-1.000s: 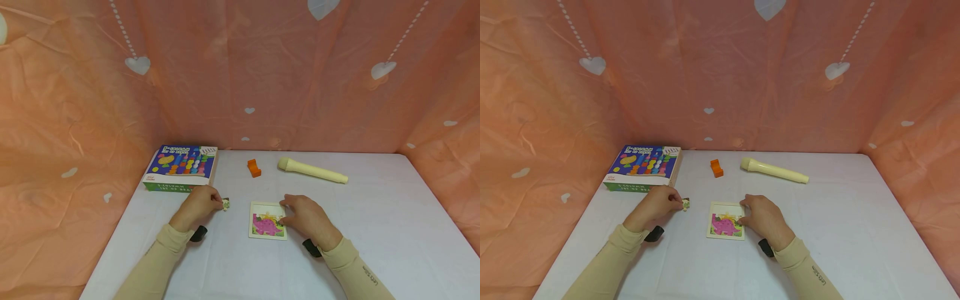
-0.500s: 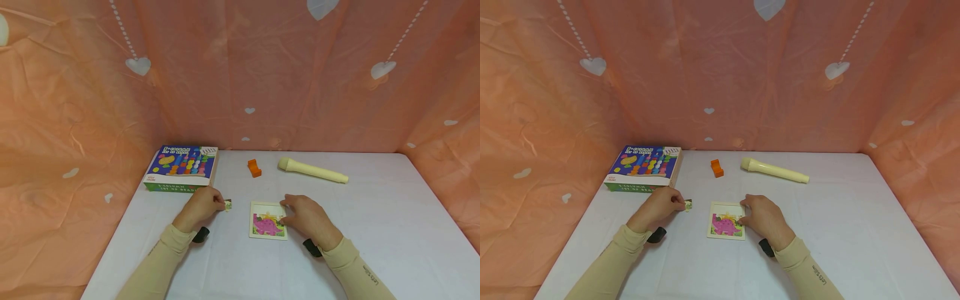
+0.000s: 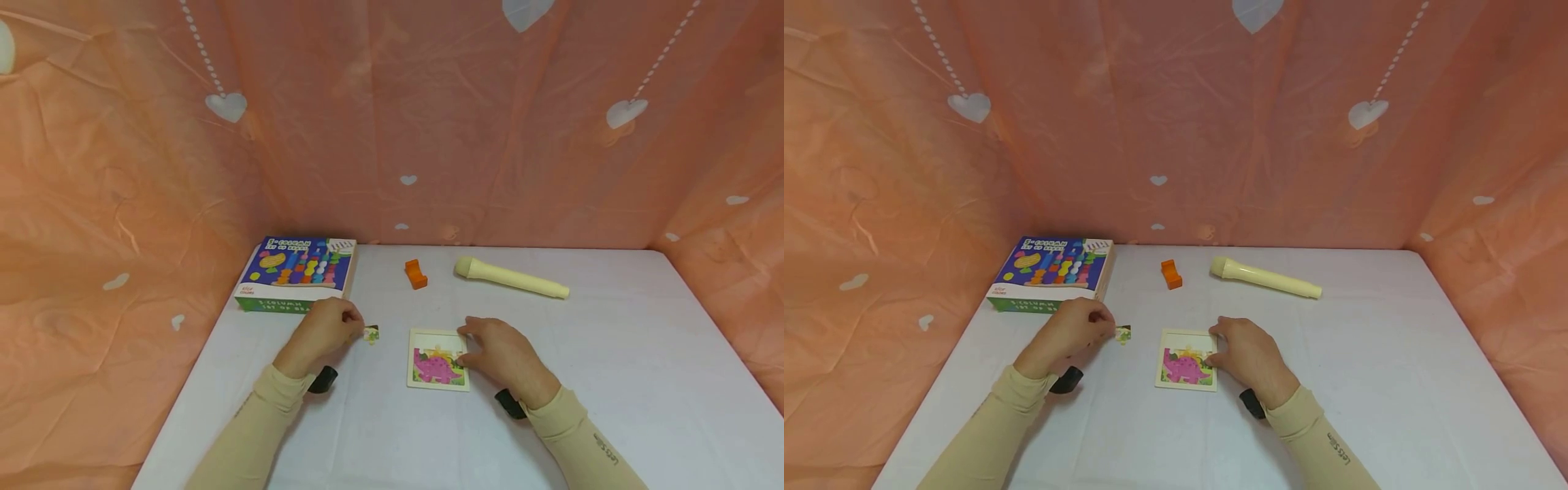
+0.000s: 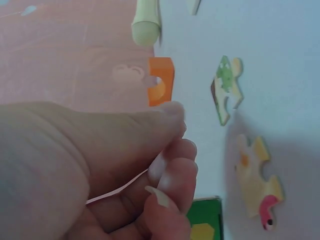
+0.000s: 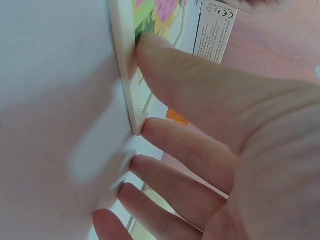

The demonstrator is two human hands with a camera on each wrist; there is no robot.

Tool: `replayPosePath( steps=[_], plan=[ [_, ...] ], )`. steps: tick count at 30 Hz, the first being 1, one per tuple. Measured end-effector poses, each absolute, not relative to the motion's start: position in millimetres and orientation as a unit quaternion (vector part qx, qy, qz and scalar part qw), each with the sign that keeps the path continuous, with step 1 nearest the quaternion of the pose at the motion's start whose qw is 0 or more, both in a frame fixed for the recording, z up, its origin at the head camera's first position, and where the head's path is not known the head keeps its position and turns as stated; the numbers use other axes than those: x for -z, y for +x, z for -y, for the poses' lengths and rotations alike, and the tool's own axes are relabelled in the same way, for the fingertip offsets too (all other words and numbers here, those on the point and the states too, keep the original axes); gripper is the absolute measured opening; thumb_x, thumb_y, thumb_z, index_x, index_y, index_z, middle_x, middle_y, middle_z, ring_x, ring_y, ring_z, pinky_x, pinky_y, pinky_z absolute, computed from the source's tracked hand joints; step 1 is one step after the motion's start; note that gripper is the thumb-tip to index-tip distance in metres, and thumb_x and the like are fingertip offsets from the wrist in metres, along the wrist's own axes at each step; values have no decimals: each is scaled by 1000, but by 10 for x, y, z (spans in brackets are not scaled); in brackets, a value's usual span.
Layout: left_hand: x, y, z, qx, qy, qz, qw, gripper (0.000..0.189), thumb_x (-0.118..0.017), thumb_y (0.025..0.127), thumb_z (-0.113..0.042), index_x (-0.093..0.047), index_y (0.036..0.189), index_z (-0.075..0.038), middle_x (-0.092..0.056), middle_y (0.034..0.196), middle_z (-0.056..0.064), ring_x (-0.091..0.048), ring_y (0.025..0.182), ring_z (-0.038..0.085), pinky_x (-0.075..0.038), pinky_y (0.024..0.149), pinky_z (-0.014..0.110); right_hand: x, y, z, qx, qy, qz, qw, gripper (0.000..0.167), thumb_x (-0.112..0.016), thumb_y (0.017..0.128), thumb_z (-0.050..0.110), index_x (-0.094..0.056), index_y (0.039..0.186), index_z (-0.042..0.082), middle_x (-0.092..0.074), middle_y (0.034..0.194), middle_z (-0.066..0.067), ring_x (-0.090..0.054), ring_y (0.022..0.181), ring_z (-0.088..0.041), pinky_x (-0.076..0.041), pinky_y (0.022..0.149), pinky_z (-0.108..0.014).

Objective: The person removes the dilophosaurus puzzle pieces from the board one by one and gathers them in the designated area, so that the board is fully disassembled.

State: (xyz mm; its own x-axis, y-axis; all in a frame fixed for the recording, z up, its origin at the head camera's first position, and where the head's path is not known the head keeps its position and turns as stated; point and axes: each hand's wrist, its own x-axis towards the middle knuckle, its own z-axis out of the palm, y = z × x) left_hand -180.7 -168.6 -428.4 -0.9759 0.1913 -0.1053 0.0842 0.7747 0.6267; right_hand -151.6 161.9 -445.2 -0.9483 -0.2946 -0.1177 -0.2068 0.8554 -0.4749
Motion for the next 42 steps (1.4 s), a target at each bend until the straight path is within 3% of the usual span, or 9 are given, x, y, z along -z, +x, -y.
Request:
replayPosePath(
  steps=[7, 19, 42],
  plan=[
    [4234, -1811, 1438, -332, 95, -933, 100, 10, -78, 99, -16, -79, 90, -12, -69, 82, -1, -60, 78, 17, -51, 72, 30, 4444, -1516, -1644, 230, -134, -960, 88, 50, -90, 87, 26, -76, 131, 8, -67, 149, -16, -62, 139, -42, -49, 114, -59],
    [4279, -1855, 825, -295, 210, -917, 168, 10, -87, 91, -18, -78, 86, -15, -69, 83, -5, -59, 81, 15, -52, 77, 30, 4522, -1483, -1444, 253, -140, -954, 81, 59, -89, 90, 32, -71, 140, 7, -67, 150, -15, -61, 142, -39, -48, 117, -57],
    [4334, -1777, 711, -249, 175, -930, 207, 24, -92, 87, -27, -72, 80, -16, -66, 82, -3, -57, 83, 19, -47, 72, 32, 4526, -1490, -1443, 236, -153, -957, 73, 56, -89, 89, 23, -71, 138, 1, -67, 149, -16, -61, 142, -37, -49, 117, -55]
  ],
)
